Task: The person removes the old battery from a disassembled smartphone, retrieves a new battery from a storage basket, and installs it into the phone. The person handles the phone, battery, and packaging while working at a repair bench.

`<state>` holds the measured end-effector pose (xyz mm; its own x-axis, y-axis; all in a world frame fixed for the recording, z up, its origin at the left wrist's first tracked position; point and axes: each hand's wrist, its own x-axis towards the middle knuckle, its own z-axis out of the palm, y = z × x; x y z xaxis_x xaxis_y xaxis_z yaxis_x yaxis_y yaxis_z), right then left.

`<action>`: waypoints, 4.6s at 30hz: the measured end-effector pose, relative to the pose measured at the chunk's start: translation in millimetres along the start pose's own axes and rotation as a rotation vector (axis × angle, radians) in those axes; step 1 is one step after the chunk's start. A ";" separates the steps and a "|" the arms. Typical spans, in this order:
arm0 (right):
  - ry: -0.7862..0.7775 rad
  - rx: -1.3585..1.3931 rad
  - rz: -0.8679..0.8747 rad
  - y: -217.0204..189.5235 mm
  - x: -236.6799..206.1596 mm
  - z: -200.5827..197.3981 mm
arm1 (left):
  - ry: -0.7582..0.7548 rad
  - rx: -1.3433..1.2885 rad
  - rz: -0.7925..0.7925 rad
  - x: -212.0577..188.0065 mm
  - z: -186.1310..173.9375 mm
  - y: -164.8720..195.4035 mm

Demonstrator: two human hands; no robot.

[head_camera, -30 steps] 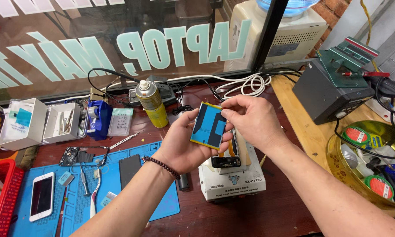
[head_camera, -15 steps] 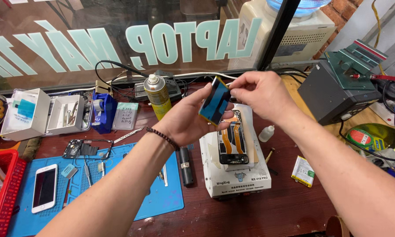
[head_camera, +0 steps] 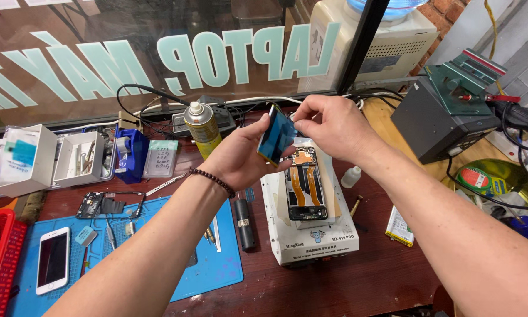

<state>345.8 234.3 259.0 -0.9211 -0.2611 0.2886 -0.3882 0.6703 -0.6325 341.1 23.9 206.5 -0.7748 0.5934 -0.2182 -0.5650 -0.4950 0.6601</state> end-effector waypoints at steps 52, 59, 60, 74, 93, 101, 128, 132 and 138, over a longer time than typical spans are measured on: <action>-0.025 0.622 0.226 46.5 -29.3 -5.8 | 0.413 0.327 0.238 31.7 27.2 -36.8; -0.075 0.772 0.629 65.9 -54.7 8.4 | 0.553 0.474 0.086 12.0 -6.4 -54.2; -0.088 0.807 0.639 65.9 -58.1 10.4 | 0.531 0.484 0.064 8.8 -8.9 -55.9; -0.115 0.798 0.683 61.8 -70.1 25.6 | 0.608 0.773 0.125 19.5 -5.9 -63.0; -0.142 0.607 0.666 86.3 -65.3 46.8 | 0.588 0.875 -0.095 2.5 6.0 -75.4; -0.211 0.502 0.733 77.9 -67.6 41.8 | 0.547 0.916 -0.065 -0.2 9.5 -75.3; -0.071 -0.029 0.425 76.4 -68.6 48.5 | 0.557 1.039 -0.021 7.3 8.3 -83.2; -0.072 -0.044 0.400 75.4 -68.9 48.7 | 0.559 1.059 -0.024 6.1 10.0 -83.9; -0.021 -0.082 0.324 74.9 -71.1 50.6 | 0.597 1.123 -0.030 4.9 14.8 -84.2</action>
<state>380.7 267.9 154.8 -0.9970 -0.0394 0.0668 -0.0727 0.7739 -0.6291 389.1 77.9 160.5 -0.9379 0.0730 -0.3391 -0.2611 0.4952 0.8286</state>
